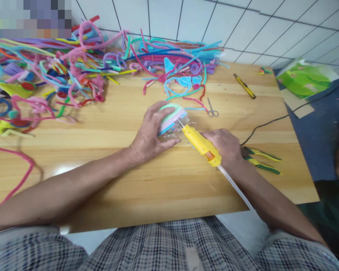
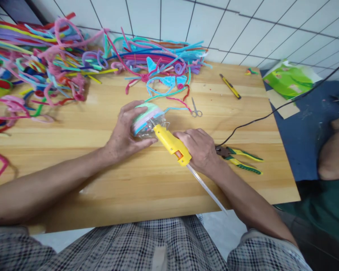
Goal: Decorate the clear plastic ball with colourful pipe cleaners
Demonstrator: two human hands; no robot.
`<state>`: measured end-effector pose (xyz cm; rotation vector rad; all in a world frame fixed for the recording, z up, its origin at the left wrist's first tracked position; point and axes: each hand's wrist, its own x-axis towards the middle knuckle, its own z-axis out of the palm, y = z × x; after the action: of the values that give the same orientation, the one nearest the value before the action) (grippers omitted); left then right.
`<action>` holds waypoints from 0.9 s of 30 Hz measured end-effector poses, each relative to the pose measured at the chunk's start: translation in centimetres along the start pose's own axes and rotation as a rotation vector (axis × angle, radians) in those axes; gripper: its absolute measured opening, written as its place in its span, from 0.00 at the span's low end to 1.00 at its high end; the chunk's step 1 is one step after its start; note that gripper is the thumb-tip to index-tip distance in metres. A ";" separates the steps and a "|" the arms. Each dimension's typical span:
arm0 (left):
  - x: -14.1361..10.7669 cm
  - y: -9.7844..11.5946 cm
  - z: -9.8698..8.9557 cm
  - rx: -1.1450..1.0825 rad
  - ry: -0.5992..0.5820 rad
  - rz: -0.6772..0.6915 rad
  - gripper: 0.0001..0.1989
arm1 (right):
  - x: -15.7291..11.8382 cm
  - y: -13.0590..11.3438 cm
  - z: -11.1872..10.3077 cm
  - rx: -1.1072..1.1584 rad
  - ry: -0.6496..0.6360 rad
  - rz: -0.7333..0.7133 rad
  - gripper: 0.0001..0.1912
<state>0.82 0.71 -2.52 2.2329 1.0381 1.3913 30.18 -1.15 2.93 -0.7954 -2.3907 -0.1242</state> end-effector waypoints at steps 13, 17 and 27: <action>-0.1 -0.3 0.2 -0.023 0.016 0.005 0.45 | -1.0 0.5 0.2 -0.045 -0.114 0.141 0.27; -0.1 -0.3 0.3 -0.024 0.028 -0.007 0.44 | -1.1 0.5 0.3 -0.007 -0.132 0.151 0.23; 0.0 -0.1 0.1 -0.022 0.033 0.014 0.44 | -0.2 -0.3 0.0 0.001 -0.057 0.034 0.17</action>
<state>0.91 0.79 -2.60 2.2130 1.0151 1.4424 30.09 -1.51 2.82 -0.8491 -2.4290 -0.0875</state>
